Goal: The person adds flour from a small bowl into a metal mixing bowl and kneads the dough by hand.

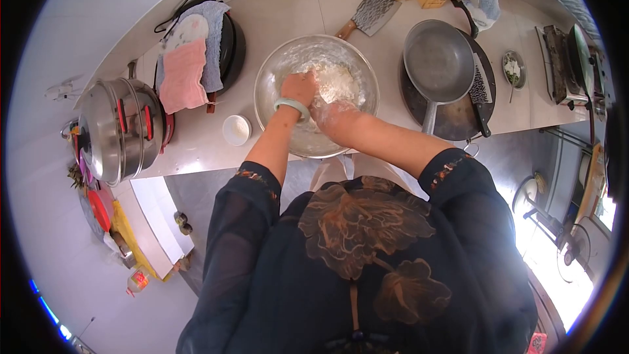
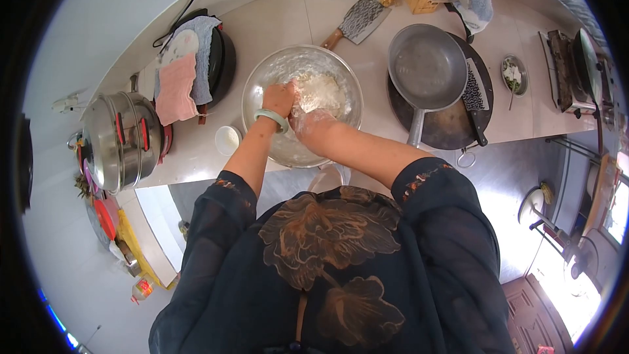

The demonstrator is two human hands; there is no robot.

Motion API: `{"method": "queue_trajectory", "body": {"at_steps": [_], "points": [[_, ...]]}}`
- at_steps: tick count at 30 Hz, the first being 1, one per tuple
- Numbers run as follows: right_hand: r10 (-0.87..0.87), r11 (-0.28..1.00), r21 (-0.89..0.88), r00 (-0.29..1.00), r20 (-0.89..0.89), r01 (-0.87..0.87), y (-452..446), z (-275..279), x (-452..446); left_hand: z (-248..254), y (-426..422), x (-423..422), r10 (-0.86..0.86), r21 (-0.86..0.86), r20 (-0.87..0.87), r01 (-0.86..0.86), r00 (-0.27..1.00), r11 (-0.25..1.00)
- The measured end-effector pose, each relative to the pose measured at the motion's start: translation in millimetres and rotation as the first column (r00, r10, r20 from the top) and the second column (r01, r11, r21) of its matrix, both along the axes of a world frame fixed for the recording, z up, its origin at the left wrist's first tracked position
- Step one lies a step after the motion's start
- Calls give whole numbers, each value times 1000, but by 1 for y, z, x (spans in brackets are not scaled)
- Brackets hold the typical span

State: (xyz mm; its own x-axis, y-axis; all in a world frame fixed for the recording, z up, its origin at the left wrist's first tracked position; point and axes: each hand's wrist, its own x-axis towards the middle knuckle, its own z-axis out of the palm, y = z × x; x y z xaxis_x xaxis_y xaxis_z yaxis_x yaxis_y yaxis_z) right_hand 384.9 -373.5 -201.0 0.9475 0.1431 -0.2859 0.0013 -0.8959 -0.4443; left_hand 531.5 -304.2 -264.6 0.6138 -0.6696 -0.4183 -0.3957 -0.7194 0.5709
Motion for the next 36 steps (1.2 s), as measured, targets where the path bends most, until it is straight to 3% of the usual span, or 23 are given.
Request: {"method": "queue_trajectory", "body": {"at_steps": [3, 6, 9, 12, 15, 18, 21, 24, 27, 30, 33, 36], "points": [[19, 1000, 16, 1000, 1, -19, 1, -9, 0, 11, -1, -15, -73, 53, 9, 72, 997, 996], [172, 976, -117, 980, -96, -183, 5, -13, 1, 10, 5, -31, -22, 97, 97, 12, 995, 995], [272, 951, -95, 943, -191, -293, 3, -11, 8, 11, 6, -29, -210, 206, 54, 195, 976, 959], [173, 980, -67, 967, -185, -188, 2, -17, 9, -12, 16, -21, -464, 239, 40, 443, 885, 864], [160, 982, -71, 976, -148, -172, 3, -33, 7, 63, 4, -34, -317, 206, -168, 347, 934, 915], [139, 985, -98, 989, -40, -143, 4, -35, 0, 25, 16, -32, -88, 7, -261, 93, 961, 996], [154, 987, -34, 981, -116, -159, 11, -21, 0, 19, 23, -36, -16, -80, -268, -5, 963, 997], [138, 990, -15, 982, -132, -141, 10, 6, -1, 44, 14, -28, 91, 93, -378, -60, 921, 994], [168, 983, -66, 984, -52, -171, 10, 4, -4, 27, 12, -15, 154, 151, -386, -102, 910, 983], [115, 991, -67, 993, -38, -117, 8, 9, -6, -7, 14, -3, -110, 126, 52, 103, 993, 987], [109, 989, -104, 994, 10, -107, 6, 21, -14, -59, 35, 15, -185, -36, 211, 196, 960, 980], [66, 990, -122, 998, -22, -68, 8, 9, -8, 25, 12, -14, 122, 100, -52, -117, 991, 988]]}}
